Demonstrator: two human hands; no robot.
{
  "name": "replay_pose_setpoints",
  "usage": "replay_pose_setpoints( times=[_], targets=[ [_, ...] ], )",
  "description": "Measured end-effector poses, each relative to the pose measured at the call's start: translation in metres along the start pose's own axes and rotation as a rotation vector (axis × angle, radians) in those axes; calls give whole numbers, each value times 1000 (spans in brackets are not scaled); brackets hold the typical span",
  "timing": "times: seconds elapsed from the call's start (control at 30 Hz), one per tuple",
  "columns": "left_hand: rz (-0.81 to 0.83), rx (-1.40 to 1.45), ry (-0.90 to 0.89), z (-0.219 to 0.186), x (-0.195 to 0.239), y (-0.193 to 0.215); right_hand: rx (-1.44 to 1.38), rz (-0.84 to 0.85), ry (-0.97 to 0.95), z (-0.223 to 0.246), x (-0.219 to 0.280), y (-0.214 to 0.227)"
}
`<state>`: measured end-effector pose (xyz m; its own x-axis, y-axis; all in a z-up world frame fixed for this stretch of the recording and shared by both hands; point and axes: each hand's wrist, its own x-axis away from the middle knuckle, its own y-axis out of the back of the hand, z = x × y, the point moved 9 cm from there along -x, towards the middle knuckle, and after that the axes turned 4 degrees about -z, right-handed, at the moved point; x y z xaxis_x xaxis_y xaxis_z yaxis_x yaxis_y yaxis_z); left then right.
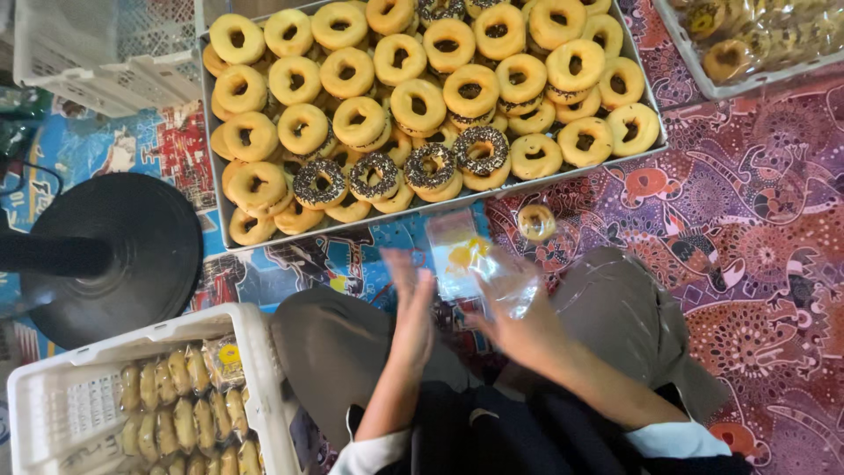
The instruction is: The person sits on the floor and repeatedly picks doughnuts from a metal tray, places them into clear plastic bags, and sets the filled bags into a white crate. The doughnuts include plain and sesame-topped varieties.
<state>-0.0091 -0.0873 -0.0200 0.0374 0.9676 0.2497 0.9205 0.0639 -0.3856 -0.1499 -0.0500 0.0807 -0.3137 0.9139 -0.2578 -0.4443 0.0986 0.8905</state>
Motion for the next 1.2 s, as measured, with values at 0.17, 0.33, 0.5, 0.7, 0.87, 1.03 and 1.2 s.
replay_pose_setpoints(
  times=[0.17, 0.33, 0.5, 0.7, 0.87, 1.03, 1.2],
  targets=[
    [-38, 684, 202, 29, -40, 42, -866, 34, -83, -61, -19, -36],
    [-180, 685, 201, 10, -60, 56, -243, -188, -2, -162, -131, 2],
    [-20, 882, 310, 2, -57, 2, -433, -282, -143, -151, -117, 20],
    [10, 928, 359, -1, -49, -33, -790, -449, 7, -69, 17, 22],
    [-74, 680, 315, 10, -14, -60, -558, -444, -191, -56, 16, 42],
    [-61, 605, 178, -4, -2, -75, -722, -289, -131, -32, 0, 49],
    [-127, 726, 266, 27, -1, -73, -600, -468, -232, -27, 20, 58]
  ],
)
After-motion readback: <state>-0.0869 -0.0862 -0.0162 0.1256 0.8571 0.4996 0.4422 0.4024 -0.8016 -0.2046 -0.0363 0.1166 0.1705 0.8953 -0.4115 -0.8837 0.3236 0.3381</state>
